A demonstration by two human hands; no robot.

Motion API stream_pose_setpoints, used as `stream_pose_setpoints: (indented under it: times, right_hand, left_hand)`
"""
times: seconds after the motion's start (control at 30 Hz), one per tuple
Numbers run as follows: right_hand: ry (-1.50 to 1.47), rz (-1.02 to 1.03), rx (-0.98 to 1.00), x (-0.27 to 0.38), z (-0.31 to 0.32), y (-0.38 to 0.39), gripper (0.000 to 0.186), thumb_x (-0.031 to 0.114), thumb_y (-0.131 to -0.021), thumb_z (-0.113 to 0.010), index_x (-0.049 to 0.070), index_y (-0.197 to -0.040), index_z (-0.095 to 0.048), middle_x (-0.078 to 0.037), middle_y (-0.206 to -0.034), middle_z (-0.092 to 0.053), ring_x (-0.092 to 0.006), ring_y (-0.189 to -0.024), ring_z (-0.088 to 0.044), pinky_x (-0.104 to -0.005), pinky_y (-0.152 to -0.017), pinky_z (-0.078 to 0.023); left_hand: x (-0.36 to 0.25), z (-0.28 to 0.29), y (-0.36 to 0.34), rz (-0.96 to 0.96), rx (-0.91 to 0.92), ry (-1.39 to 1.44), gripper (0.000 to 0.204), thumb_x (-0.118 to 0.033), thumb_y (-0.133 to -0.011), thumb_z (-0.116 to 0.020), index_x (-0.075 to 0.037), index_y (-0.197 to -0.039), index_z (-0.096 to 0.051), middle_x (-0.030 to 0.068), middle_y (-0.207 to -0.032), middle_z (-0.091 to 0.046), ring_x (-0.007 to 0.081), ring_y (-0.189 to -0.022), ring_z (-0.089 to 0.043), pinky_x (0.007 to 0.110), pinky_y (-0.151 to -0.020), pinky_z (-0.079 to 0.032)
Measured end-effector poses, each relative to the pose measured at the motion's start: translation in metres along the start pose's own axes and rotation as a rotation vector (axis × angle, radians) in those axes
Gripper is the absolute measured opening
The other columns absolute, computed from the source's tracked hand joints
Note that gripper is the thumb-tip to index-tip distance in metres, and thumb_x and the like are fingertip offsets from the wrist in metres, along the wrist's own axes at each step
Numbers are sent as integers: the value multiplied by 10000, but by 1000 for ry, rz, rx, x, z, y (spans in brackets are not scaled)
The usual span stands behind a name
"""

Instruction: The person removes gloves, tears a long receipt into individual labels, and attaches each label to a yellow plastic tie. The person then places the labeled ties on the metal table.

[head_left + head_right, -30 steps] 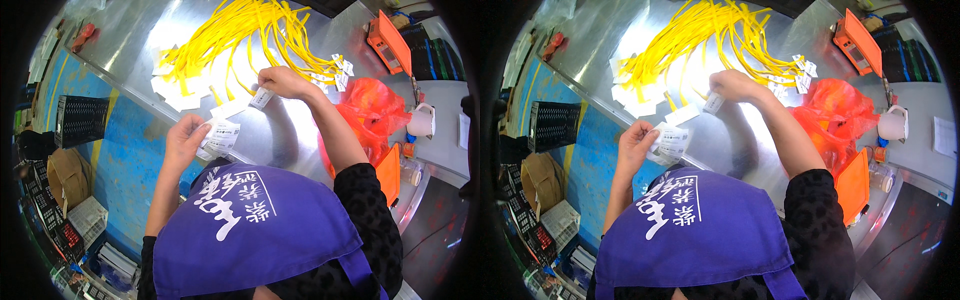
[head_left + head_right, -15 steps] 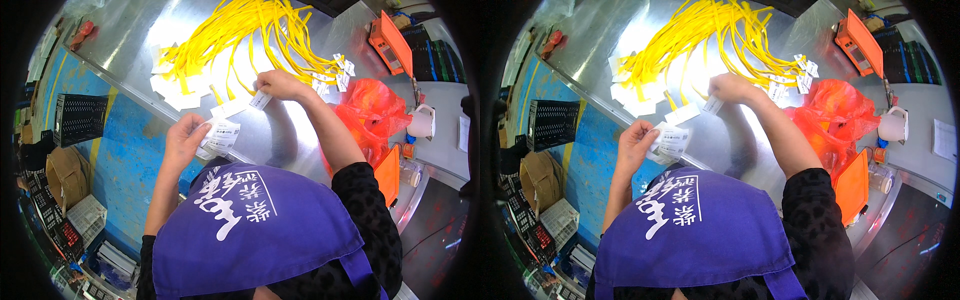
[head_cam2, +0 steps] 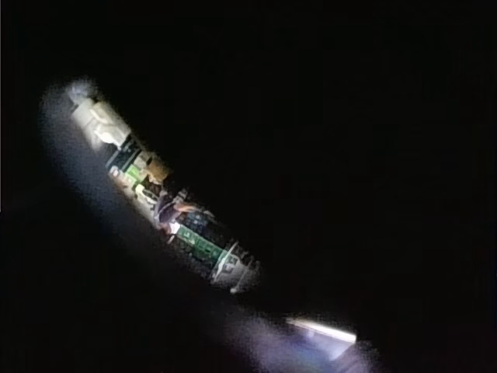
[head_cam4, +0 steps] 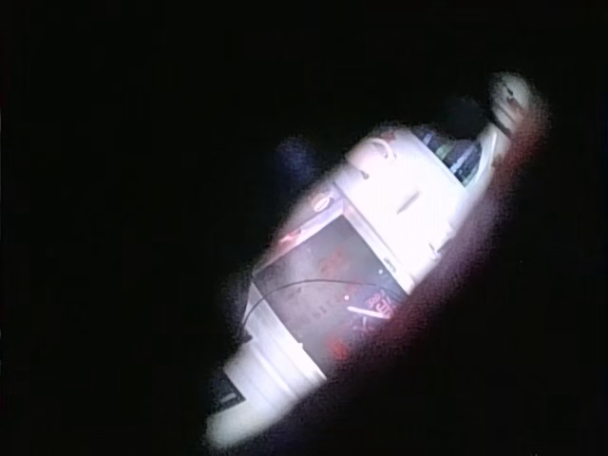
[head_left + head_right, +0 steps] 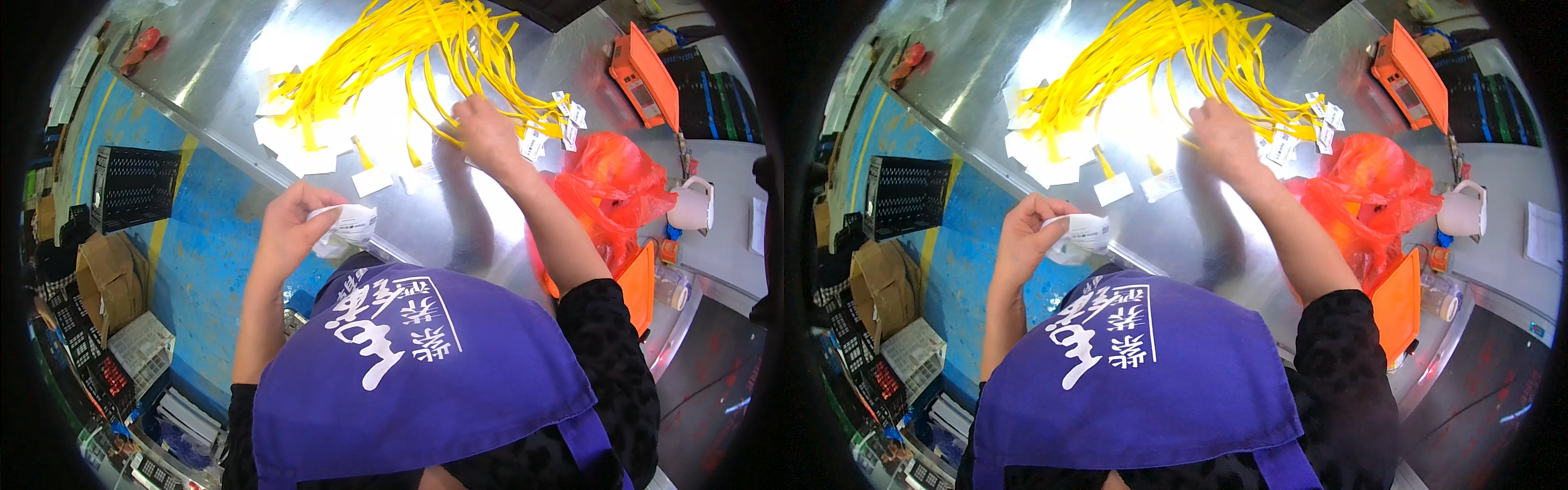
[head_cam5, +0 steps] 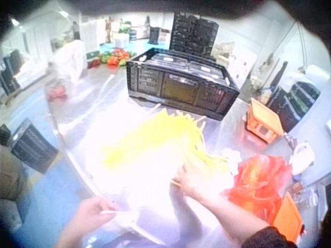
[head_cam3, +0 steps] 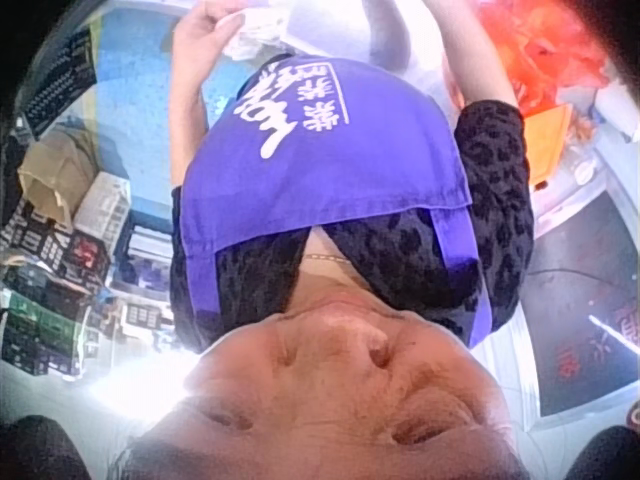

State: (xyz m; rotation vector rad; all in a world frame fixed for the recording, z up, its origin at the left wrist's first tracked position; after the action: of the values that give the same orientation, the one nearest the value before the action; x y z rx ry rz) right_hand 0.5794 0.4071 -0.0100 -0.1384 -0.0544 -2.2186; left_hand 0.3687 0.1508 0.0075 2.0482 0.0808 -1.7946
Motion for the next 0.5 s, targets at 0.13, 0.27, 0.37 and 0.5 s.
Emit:
stream_pose_setpoints:
  times: [0.13, 0.27, 0.37, 0.5]
  right_hand:
    - [-1176, -58, 485, 58, -22, 26, 301, 161, -947, -650, 45, -1224, -616, -65, -1134, -664, -161, -1057, -617, -322, -886, -510]
    - [-1778, -65, 582, 96, -34, 48, 194, 104, -914, -709, 16, -1083, -671, -4, -965, -683, -87, -905, -609, -247, -843, -483]
    - [-1570, -151, 489, 91, -36, 49, 140, 110, -942, -682, 54, -1066, -652, 21, -917, -657, -67, -852, -605, -226, -781, -496]
    - [-1516, -324, 142, 33, -17, 29, 64, 82, -946, -630, 61, -1006, -637, 15, -892, -641, -82, -803, -601, -251, -743, -503]
  left_hand:
    - [1, -14, -7, 35, -57, 142, 224, 57, -887, -599, -36, -1090, -623, 62, -1006, -692, 111, -900, -638, 255, -780, -506]
    - [0, -22, -9, 6, -150, 18, 122, -8, -903, -667, -35, -1022, -665, 12, -891, -683, 70, -809, -607, 230, -715, -482]
    - [-1, -23, -9, 15, -190, -95, 60, -53, -903, -714, -40, -948, -676, -14, -855, -676, 53, -775, -596, 218, -684, -475]
    - [3, -20, -6, 47, -254, -51, 67, -70, -903, -730, -47, -926, -671, -30, -824, -668, 43, -744, -586, 209, -651, -469]
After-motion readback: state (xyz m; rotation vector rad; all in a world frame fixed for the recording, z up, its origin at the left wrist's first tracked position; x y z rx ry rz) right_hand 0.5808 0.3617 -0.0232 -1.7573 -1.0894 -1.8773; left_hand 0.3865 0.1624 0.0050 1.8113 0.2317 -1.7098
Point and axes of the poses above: each hand's wrist, its own y-axis away from the middle knuckle, its own z-axis out of the back of the hand, x = y × z, the point moved 2 cm from there along -y, towards the middle knuckle
